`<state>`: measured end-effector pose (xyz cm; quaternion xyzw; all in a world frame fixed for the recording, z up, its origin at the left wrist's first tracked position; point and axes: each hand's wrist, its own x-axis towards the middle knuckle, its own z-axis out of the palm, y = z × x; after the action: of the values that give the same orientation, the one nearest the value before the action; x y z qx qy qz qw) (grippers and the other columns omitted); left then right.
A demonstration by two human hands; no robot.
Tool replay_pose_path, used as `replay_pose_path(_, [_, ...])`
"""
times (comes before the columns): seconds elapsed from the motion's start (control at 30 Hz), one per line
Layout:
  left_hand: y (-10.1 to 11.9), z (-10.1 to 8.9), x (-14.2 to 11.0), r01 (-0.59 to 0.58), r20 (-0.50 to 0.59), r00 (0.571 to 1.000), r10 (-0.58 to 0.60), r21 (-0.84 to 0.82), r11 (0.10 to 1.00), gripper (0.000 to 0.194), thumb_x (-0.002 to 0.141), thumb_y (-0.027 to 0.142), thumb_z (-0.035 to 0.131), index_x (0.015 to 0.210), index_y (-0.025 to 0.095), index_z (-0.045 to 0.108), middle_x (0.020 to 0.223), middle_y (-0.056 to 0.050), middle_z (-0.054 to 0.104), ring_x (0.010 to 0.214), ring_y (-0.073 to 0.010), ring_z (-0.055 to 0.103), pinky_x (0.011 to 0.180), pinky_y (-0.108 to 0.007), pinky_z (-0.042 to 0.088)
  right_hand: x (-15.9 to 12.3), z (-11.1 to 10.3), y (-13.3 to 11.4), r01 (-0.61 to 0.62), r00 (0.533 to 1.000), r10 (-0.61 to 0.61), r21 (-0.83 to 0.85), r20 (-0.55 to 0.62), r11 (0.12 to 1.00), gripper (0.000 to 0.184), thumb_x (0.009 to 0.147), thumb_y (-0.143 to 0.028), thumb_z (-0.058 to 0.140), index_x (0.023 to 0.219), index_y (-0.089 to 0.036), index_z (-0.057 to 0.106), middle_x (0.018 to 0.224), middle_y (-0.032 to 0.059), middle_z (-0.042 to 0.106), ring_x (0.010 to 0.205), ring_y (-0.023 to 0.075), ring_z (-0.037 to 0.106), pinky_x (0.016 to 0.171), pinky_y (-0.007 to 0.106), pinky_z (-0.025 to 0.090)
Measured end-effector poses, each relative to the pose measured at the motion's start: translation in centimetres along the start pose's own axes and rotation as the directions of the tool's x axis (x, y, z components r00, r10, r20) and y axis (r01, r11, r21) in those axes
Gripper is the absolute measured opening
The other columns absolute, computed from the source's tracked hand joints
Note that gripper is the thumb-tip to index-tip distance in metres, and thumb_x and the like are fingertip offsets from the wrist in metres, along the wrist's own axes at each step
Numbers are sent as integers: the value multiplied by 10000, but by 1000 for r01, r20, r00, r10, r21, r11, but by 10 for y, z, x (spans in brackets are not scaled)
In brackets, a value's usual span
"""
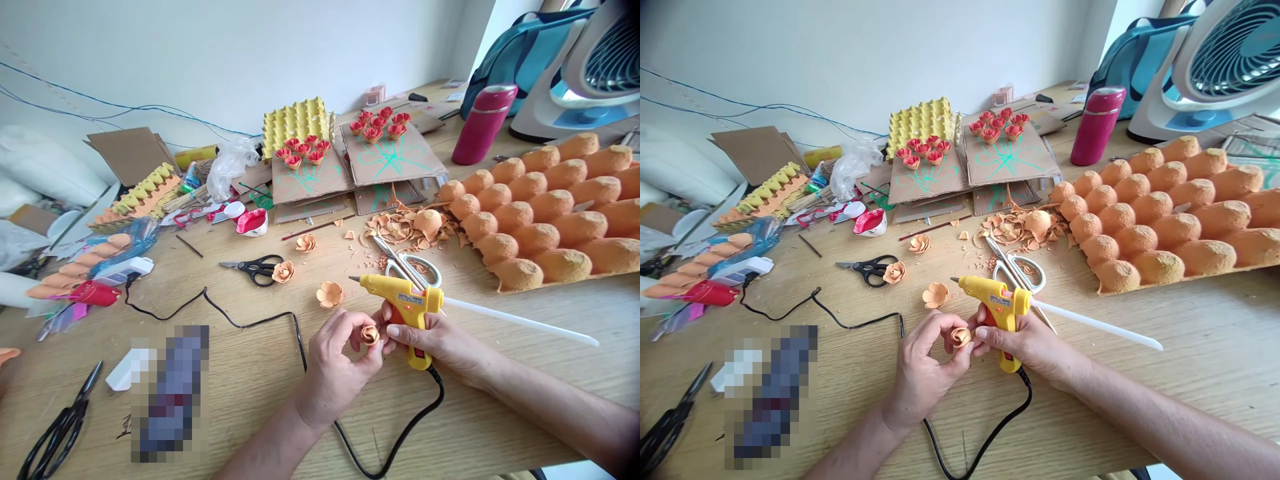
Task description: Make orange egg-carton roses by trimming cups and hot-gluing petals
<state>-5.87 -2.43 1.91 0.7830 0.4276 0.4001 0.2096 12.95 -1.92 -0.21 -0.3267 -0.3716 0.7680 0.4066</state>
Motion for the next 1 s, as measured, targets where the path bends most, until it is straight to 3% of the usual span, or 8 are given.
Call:
replay_pose_path(0.17, [-5,-4,1,20,-11,1000,-20,27,999,151,801,68,624,889,187,595,766,27,603,643,-91,537,663,-206,484,-3,-1,-8,58,998,-59,-37,-33,998,264,844,-425,763,909,-188,667,827,11,662,730,112,620,702,229,499])
replay_pose_path(0.33, [-9,-3,1,29,-6,1000,-29,37,999,154,794,57,616,870,187,590,747,30,584,633,-91,533,659,-208,475,-5,-2,-21,59,994,-54,53,-92,997,287,788,-419,812,836,-182,658,767,0,615,675,101,566,627,203,483])
replay_pose_path(0.57, [-11,3,-1,1,10,1000,-1,27,1000,176,766,45,600,869,186,589,745,20,594,618,-99,521,638,-218,470,-5,-15,-35,131,966,-105,98,-236,987,270,771,-406,824,881,-202,686,798,7,658,620,87,560,565,181,479])
replay_pose_path(1.0, [-13,13,-4,-53,74,996,54,-3,999,162,737,66,637,836,188,597,729,21,597,604,-100,521,619,-219,464,0,-22,-39,137,935,-119,32,-334,990,306,743,-429,838,830,-190,669,791,36,693,599,110,574,497,191,501])
